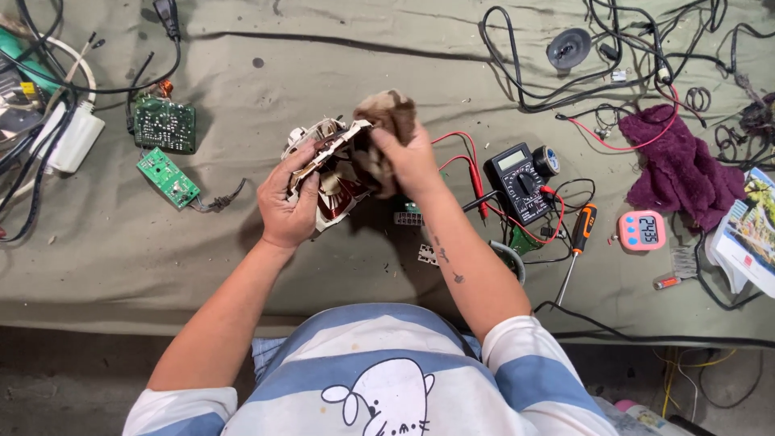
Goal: Cleaning and inspecting an electronic component using a cloth on a workbench.
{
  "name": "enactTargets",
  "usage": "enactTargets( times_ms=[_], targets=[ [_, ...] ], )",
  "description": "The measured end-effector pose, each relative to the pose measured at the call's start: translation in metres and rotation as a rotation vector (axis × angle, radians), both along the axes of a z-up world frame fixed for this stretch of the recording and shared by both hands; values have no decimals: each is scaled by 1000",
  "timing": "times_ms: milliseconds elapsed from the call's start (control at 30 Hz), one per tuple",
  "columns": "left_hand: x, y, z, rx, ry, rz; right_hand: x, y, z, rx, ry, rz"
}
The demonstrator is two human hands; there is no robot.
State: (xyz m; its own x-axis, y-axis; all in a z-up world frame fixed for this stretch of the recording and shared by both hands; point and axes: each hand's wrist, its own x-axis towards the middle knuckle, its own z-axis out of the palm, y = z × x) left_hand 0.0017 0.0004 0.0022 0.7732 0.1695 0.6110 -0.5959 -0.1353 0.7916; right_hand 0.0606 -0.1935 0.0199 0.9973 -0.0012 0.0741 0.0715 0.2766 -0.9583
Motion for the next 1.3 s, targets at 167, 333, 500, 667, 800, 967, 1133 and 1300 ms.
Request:
enactTargets(
  times_ms=[167, 333, 500, 667, 800, 967, 1133, 1300],
  targets=[
    [0, -1, 2, -10, -3, -6, 21, 0, -51, -125, -221, -69],
    [1, -1, 1, -3, -16, -6, 22, -9, -48, -19, -157, -13],
    [2, 0, -2, -5, -20, -15, 39, -39, -56, -153, -162, 129],
    [1, -1, -4, -6, -21, 3, 37, -50, -49, -408, -163, 227],
    [2, -2, -4, -17, -37, 21, 35, -39, -60, -395, -195, 125],
    [1, -2, 0, -21, -22, 17, 46, -39, -112, -237, -110, 27],
    [1, -1, -3, -18, -16, 9, 10, -13, 2, -206, -130, 95],
    [1, -5, 0, -9, -22, -20, 10, -14, -3, -258, -114, 14]
  ],
)
